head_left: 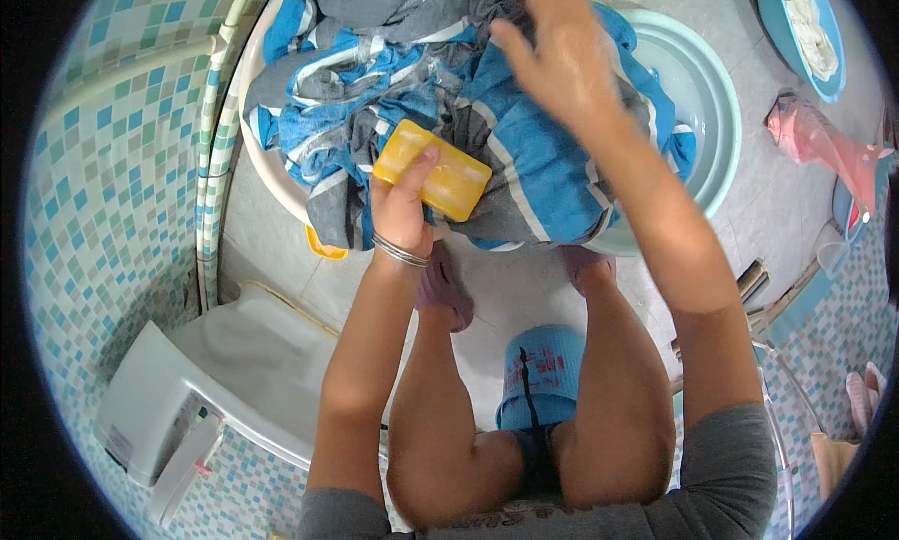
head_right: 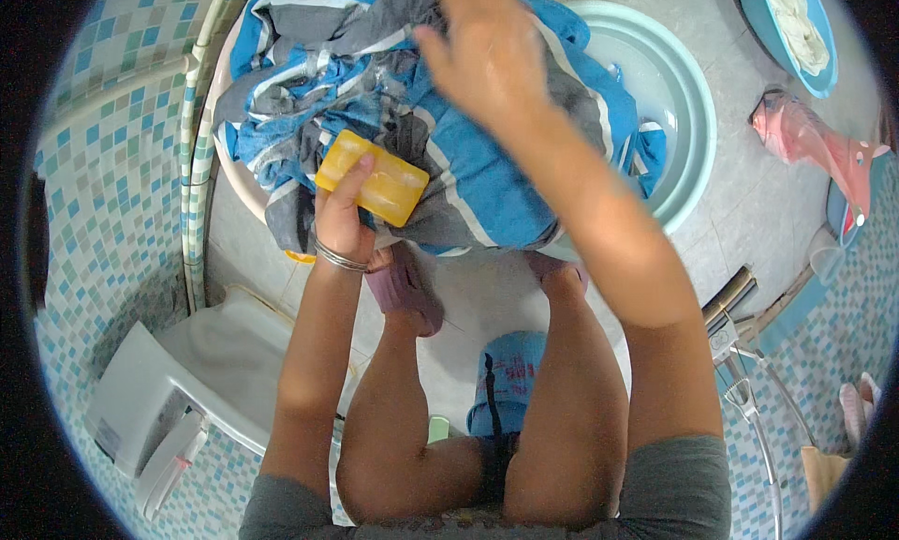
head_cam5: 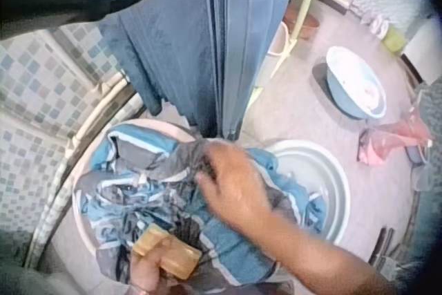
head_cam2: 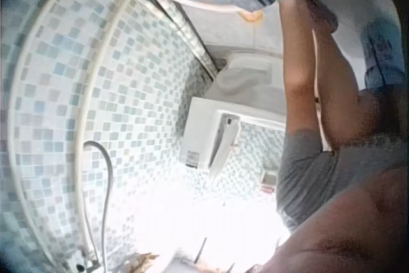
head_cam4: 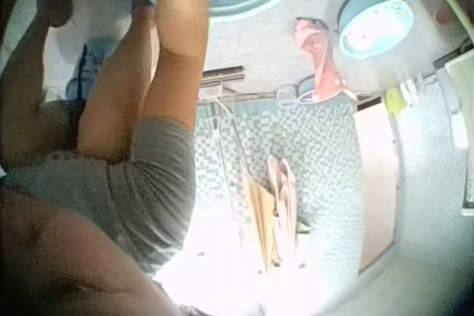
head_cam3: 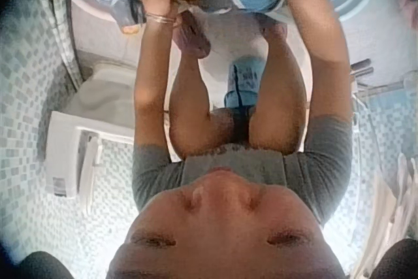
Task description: The person hand-washes a pile of blue and grey striped fabric in a white basin filled with soapy water. They scrub the fabric with their hands and use a yellow bar of soap to clean specific areas, repeatedly submerging and wringing the material.
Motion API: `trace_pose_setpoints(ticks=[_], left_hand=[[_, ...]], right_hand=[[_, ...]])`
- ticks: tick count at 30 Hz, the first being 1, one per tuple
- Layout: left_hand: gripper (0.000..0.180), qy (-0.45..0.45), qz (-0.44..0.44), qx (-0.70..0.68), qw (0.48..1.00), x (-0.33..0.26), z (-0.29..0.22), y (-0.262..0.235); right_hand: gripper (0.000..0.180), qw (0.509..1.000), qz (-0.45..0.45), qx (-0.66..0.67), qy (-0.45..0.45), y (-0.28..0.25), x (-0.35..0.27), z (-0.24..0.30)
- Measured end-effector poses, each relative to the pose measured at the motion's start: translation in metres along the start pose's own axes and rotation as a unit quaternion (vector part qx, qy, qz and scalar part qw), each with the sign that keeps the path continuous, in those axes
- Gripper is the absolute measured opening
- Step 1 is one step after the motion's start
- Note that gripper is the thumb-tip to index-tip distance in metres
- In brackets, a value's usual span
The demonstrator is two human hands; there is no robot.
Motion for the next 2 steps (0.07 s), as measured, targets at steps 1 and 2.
trace_pose_setpoints(ticks=[1, 2], left_hand=[[0.035, 0.003, 0.001, -0.002, 1.0, 0.001, 0.001, 0.002], [0.04, -0.021, 0.034, -0.037, 0.999, 0.002, 0.002, -0.001]], right_hand=[[0.067, 0.996, -0.027, -0.079, 0.009, -0.012, 0.015, -0.007], [0.087, 0.989, 0.028, -0.138, 0.055, -0.004, 0.018, -0.024]])
Point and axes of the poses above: each hand's wrist, its own x-axis towards the middle knuckle, its own y-axis out of the palm, z = x × y, the point moved 2 cm from there along x, towards the middle knuckle, and after that the axes turned 5 degrees about -x, right-handed, at the moved point
